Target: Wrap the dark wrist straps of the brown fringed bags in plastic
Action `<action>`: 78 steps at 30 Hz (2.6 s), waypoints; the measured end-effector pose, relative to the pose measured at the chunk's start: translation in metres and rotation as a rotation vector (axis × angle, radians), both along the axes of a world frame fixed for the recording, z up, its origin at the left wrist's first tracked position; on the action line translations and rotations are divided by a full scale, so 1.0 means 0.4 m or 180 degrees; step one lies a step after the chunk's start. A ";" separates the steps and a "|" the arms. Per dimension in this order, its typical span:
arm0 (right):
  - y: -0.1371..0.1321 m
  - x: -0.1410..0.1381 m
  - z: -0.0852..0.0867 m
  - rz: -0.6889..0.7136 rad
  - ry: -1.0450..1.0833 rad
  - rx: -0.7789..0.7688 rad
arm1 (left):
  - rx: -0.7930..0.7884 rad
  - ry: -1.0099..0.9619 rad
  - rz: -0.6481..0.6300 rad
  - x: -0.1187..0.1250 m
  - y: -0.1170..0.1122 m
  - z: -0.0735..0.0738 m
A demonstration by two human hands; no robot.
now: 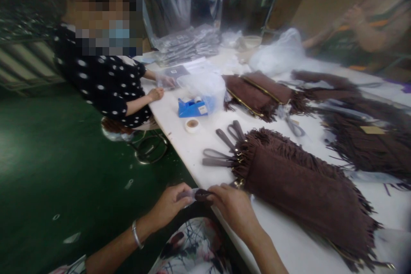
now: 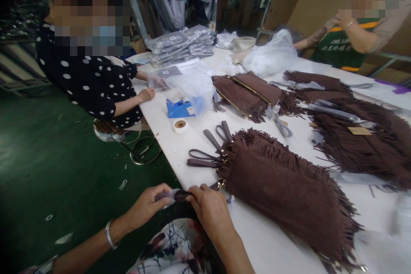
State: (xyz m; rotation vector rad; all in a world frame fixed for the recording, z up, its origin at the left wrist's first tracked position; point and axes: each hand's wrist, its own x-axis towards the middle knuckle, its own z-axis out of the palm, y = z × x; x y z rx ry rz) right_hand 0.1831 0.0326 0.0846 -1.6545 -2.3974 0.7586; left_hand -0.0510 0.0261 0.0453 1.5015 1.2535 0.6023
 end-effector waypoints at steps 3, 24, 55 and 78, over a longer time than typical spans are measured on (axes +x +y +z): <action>0.000 0.002 -0.002 -0.0007 0.0036 -0.0010 | 0.0151 0.0153 -0.0128 -0.004 0.002 0.004; -0.008 0.027 -0.009 0.0025 0.0386 0.0017 | -0.0053 -0.0229 -0.0123 0.031 -0.014 0.012; -0.014 0.048 -0.016 0.0017 0.0504 -0.0039 | -0.0790 -0.0702 0.0015 0.039 0.002 -0.038; -0.029 0.061 -0.030 -0.0184 0.1371 -0.0361 | -0.0582 -0.1067 -0.0384 0.082 0.010 -0.028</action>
